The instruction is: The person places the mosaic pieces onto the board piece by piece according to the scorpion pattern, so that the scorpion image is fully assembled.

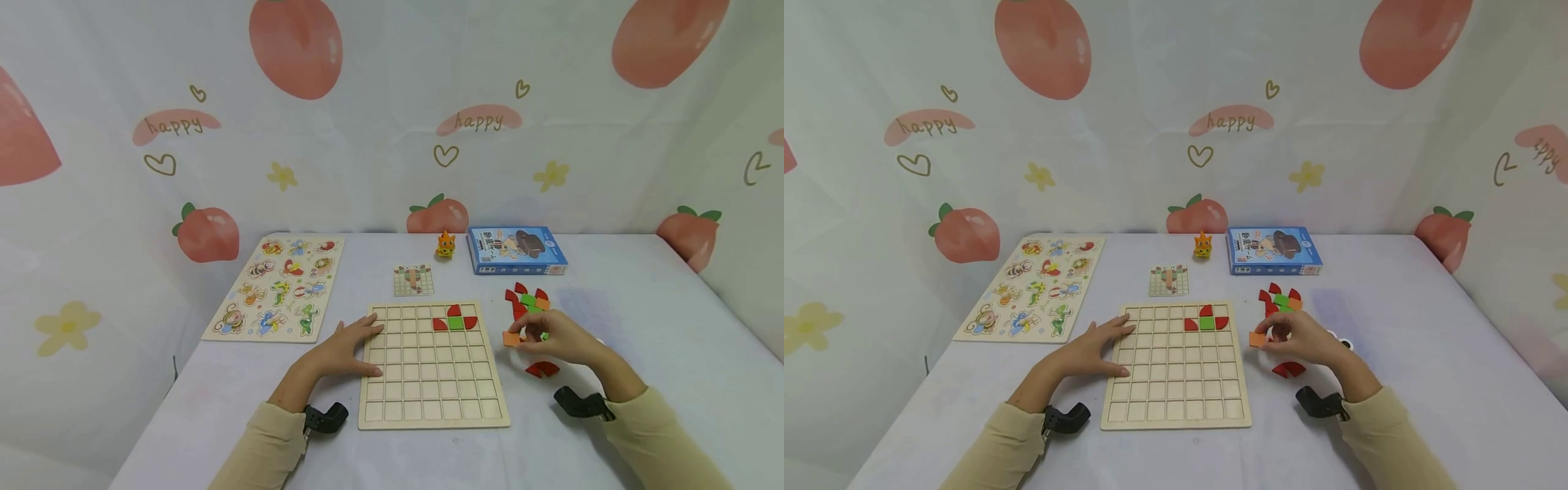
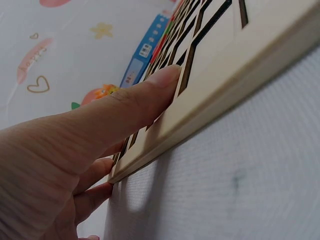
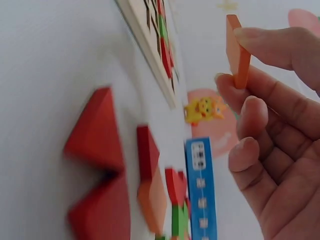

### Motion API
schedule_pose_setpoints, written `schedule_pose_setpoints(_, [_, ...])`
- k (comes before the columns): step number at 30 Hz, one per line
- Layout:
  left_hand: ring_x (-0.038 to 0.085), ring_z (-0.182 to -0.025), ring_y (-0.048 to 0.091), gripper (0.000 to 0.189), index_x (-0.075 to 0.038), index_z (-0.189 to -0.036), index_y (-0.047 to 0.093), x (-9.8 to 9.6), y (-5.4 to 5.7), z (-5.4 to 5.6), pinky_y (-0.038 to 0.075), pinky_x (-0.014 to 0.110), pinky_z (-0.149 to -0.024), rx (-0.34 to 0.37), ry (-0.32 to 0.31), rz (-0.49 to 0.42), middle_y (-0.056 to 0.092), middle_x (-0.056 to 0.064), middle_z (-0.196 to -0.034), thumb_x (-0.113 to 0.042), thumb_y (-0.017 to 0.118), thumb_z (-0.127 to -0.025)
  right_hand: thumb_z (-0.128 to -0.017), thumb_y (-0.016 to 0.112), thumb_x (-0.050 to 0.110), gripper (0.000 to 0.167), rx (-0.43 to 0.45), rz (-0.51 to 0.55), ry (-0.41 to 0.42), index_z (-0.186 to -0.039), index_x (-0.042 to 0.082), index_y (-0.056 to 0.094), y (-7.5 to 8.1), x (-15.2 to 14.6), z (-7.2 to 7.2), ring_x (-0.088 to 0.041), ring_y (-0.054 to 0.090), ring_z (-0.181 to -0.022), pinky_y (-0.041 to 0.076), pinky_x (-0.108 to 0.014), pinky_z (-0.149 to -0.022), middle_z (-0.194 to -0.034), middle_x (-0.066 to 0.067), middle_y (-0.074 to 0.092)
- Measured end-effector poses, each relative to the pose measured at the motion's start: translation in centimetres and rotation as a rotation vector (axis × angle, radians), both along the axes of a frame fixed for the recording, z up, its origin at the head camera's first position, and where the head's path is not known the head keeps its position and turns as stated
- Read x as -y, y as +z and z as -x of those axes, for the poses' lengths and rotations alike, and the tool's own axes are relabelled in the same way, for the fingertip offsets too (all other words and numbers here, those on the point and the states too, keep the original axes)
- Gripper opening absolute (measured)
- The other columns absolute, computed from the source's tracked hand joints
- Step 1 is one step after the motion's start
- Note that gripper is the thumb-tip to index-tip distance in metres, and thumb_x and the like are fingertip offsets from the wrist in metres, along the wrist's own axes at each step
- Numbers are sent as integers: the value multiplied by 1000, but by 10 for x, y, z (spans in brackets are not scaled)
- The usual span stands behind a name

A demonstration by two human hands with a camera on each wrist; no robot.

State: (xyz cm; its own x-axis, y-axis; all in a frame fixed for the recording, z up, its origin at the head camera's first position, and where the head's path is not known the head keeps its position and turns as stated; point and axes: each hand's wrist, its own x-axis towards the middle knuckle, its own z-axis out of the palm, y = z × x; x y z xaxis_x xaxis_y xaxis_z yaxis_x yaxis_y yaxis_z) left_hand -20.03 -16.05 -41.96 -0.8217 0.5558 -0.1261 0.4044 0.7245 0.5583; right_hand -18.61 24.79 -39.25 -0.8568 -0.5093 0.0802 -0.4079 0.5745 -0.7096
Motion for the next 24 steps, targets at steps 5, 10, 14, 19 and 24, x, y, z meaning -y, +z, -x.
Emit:
schedule_pose_setpoints(5, [30,-144,16,85,-12,-142,40,-1,1,0,1,60,-114,0,-3,1,19,8,-156,-44,77,-73,-78,74,11,23,-50,4,-8,-99,4,69,-1,17,13,-5,46,-62,43,-20,-54,-70,3,52])
schedule_pose_setpoints(10, [30,-144,16,85,-11,-142,40,-1,1,0,0,60,-114,7,1,-8,19,8,-156,-42,77,-72,-79,74,14,22,-80,8,4,-98,5,70,1,33,25,-5,46,-64,42,-20,-55,-74,2,57])
schedule_pose_setpoints(14, [30,-144,16,85,-11,-142,40,-1,1,0,0,59,-115,12,1,-7,19,8,-156,-42,77,-72,-80,73,12,23,-70,38,41,-100,4,70,2,44,35,-6,46,-64,42,-21,-56,-78,-1,59])
schedule_pose_setpoints(19, [29,-144,16,85,-12,-142,40,-1,1,0,0,59,-115,6,2,-1,19,8,-156,-43,77,-72,-80,72,11,22,-56,76,77,-101,3,70,4,58,44,-7,46,-62,42,-22,-56,-77,-2,60])
schedule_pose_setpoints(24, [29,-144,16,85,-11,-142,40,-1,2,0,1,59,-115,3,2,-1,19,8,-156,-42,77,-72,-81,71,7,20,-41,118,110,-100,1,70,5,73,51,-7,46,-62,42,-22,-56,-77,-5,61])
